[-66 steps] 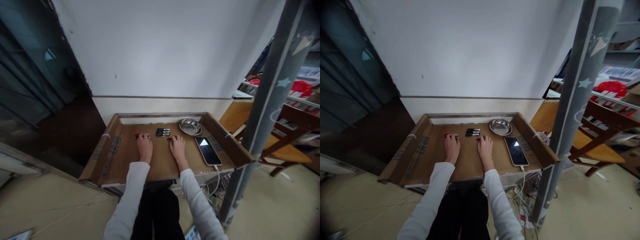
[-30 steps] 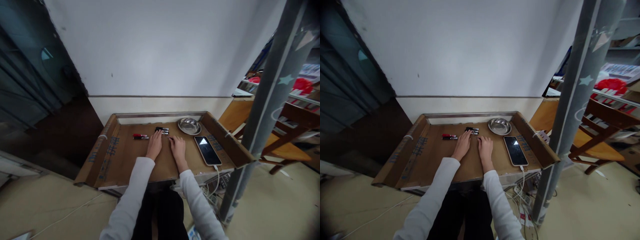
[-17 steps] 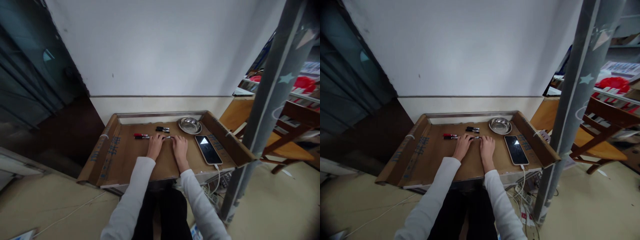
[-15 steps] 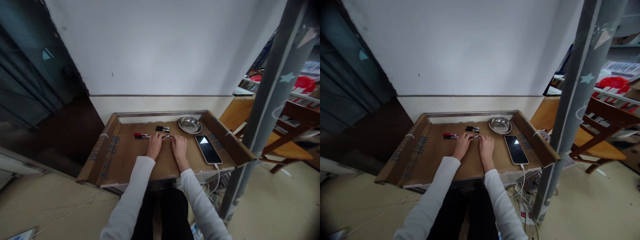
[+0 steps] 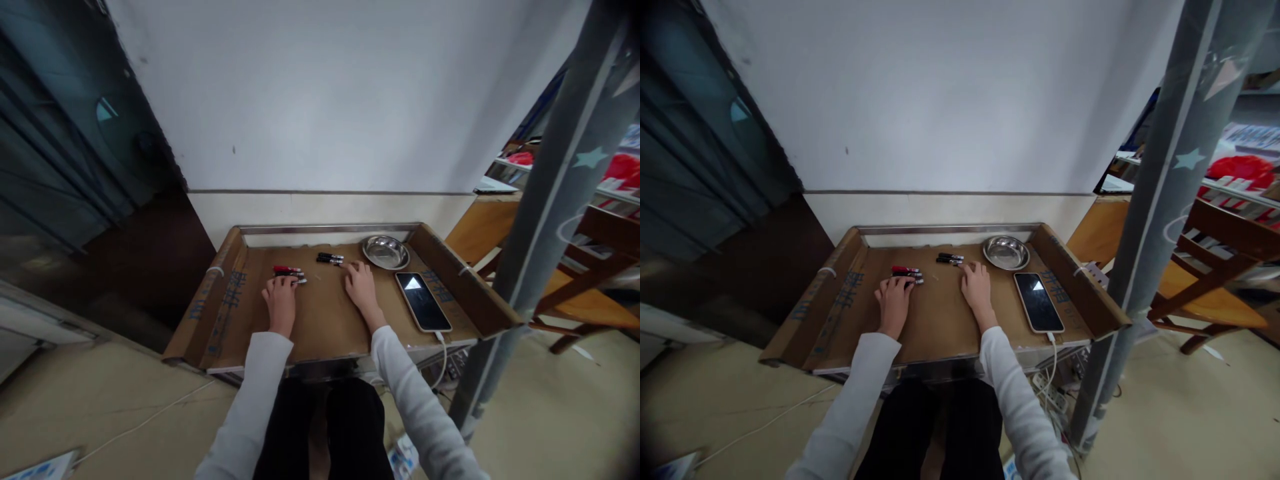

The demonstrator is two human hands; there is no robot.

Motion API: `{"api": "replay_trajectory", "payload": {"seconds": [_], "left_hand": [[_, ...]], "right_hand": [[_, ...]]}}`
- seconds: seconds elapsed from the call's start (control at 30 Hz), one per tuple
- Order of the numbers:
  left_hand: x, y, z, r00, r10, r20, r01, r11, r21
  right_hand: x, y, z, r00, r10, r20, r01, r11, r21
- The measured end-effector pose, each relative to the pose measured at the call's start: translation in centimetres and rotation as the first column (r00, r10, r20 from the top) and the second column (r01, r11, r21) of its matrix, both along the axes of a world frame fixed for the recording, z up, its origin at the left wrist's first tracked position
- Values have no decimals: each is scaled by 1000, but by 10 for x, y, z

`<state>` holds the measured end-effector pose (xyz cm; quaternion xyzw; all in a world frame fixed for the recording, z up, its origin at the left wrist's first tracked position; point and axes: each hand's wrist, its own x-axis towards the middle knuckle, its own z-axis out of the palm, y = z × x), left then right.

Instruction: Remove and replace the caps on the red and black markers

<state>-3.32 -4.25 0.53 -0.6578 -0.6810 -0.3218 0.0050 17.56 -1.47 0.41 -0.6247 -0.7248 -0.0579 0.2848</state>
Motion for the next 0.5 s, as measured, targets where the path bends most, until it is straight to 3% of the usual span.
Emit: {"api": "replay_trajectory", "payload": {"seconds": [0.1,0.17,0.3,0.5], "left_hand": [[1,9,-4,998,61,13,-61,998,0],[3,17,-6,999,33,41,-34,999,21],[5,26,-4,996,-59,68,53,994,98],[11,20,-3,951,-291,-106,299,952,63]], "right_hand": [[-2,6,-1,997,-24,73,26,999,-19],[-4,8,-2,994,-37,99,40,999,-24],[-4,6,-4,994,-38,105,42,999,-35],[-4,-1,-4,995,-57,80,60,998,-34]]}}
